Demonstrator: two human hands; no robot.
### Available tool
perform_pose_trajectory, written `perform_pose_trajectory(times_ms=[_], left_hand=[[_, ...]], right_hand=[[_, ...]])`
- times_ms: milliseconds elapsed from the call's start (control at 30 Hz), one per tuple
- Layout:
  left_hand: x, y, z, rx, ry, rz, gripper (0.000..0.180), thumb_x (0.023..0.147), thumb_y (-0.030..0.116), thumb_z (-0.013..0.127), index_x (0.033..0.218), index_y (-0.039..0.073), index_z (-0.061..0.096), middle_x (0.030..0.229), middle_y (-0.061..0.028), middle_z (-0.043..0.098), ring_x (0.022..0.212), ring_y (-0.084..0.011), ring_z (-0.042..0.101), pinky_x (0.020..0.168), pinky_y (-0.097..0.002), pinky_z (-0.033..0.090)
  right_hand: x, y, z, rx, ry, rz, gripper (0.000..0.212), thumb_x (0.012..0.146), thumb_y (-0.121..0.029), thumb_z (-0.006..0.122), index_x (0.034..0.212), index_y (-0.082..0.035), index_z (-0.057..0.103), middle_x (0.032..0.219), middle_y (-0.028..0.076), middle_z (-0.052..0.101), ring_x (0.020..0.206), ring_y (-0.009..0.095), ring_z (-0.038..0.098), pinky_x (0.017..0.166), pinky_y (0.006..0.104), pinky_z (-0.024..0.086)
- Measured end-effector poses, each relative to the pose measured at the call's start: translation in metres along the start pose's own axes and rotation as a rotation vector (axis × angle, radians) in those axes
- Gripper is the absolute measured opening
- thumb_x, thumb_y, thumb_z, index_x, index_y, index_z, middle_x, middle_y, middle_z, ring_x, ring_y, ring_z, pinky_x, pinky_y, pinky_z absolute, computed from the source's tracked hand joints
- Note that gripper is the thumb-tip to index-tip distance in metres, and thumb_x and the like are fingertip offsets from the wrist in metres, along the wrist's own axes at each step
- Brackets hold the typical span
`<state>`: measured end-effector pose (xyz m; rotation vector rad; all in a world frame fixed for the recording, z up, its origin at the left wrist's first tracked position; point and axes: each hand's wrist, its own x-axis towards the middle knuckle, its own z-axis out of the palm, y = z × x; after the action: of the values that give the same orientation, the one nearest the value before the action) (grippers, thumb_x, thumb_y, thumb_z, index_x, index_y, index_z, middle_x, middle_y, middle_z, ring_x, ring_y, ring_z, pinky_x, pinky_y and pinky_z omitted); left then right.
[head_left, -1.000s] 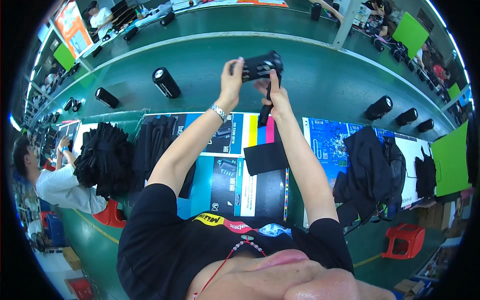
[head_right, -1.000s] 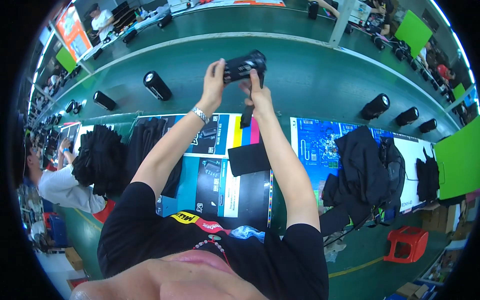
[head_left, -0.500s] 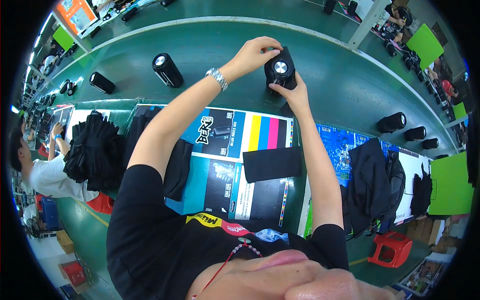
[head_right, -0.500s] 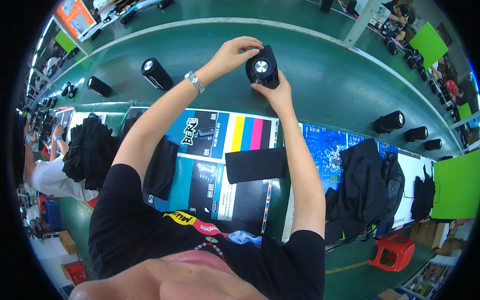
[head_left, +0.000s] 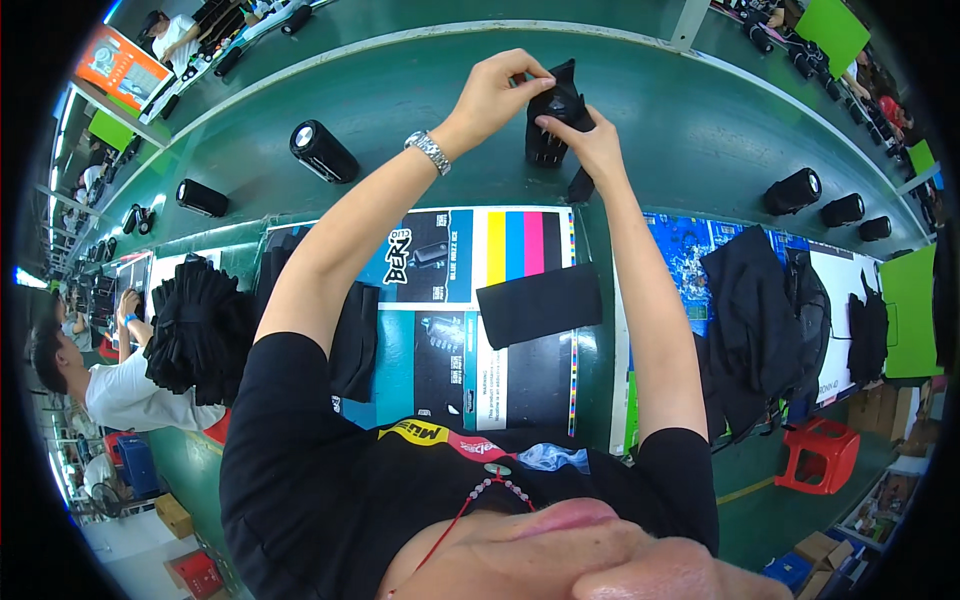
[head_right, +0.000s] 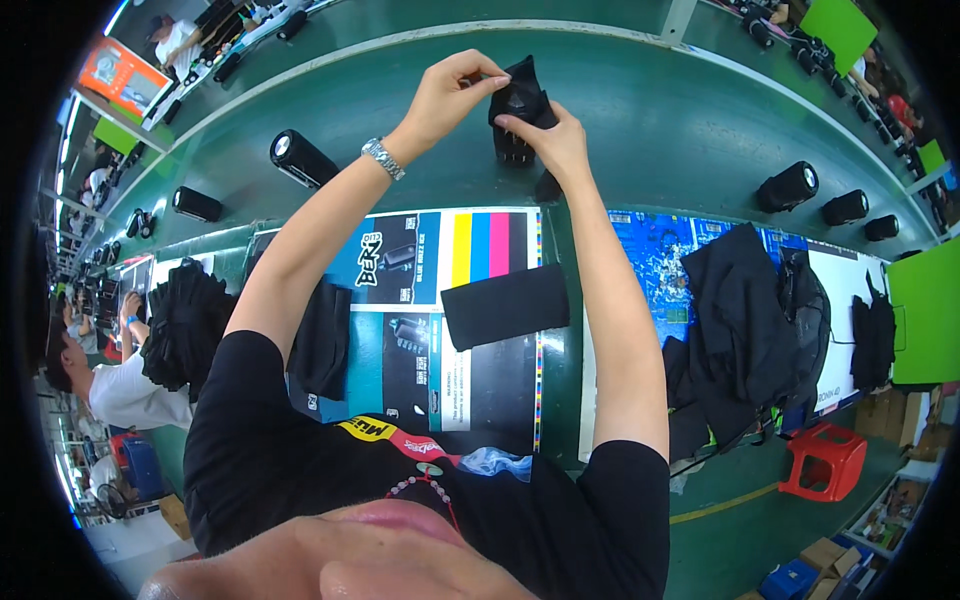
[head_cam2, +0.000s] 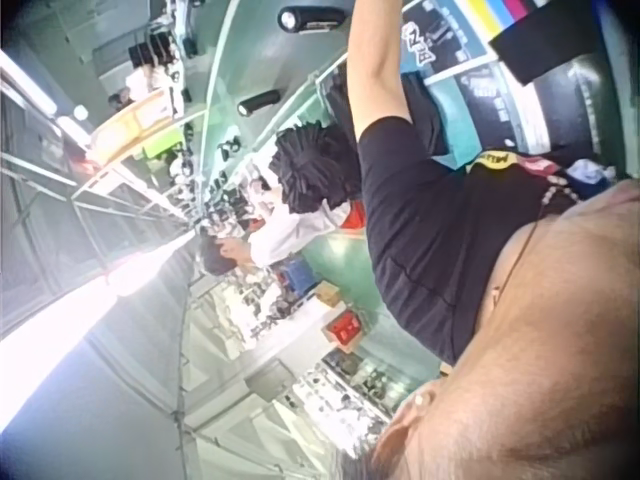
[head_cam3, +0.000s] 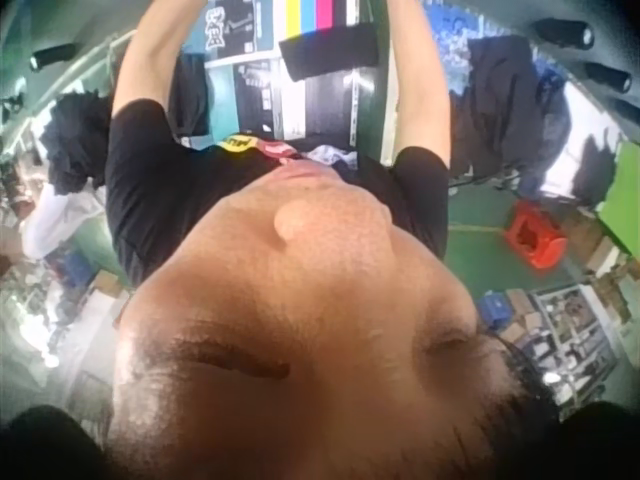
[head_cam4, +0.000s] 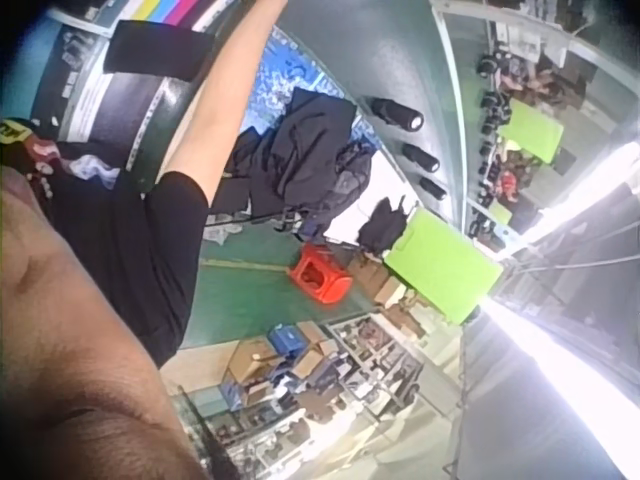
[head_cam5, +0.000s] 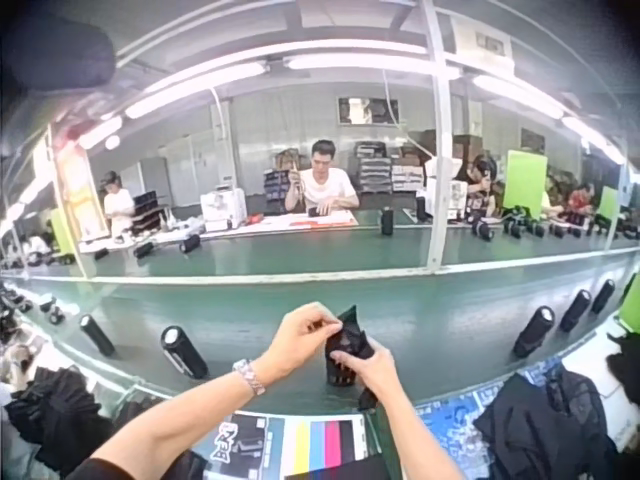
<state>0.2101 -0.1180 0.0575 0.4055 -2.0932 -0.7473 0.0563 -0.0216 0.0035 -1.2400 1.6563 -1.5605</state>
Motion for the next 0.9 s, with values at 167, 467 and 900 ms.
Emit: perform_pose_trajectory(times_ms=[167, 467, 900], left_hand=[[-0.015, 0.009, 0.002, -0.016, 0.023, -0.039, 0.024, 0.085, 0.02, 0.068, 0.103, 0.004, 0.068, 0.102, -0.0049, 0.063, 0.08, -0.0087, 0.055, 0.072, -0.0231, 0.046], [0.01, -0.055, 0.063, -1.006, 0.398, -0.778, 0.058, 0.098, 0.049, 0.035, 0.114, -0.003, 0.055, 0.097, -0.0123, 0.067, 0.089, -0.0169, 0.063, 0.079, -0.0294, 0.049], [-0.024, -0.058, 0.137, -0.957, 0.427, -0.568, 0.057, 0.097, 0.044, 0.035, 0.083, -0.003, 0.065, 0.081, -0.0075, 0.066, 0.07, -0.0135, 0.06, 0.069, -0.0262, 0.047]], right_hand=[[-0.002, 0.015, -0.054, -0.18, -0.309, -0.059, 0.059, 0.068, -0.019, 0.078, 0.119, 0.003, 0.059, 0.113, 0.015, 0.063, 0.102, 0.021, 0.059, 0.092, 0.031, 0.044], [0.066, 0.021, -0.02, 0.255, 0.247, 0.156, 0.026, 0.088, -0.024, 0.059, 0.094, 0.0, 0.067, 0.078, 0.009, 0.068, 0.055, 0.013, 0.055, 0.053, 0.0264, 0.044], [0.06, 0.097, -0.002, 0.61, 0.25, 0.172, 0.027, 0.082, -0.024, 0.069, 0.081, 0.003, 0.065, 0.076, 0.005, 0.063, 0.065, 0.012, 0.057, 0.061, 0.0254, 0.045]])
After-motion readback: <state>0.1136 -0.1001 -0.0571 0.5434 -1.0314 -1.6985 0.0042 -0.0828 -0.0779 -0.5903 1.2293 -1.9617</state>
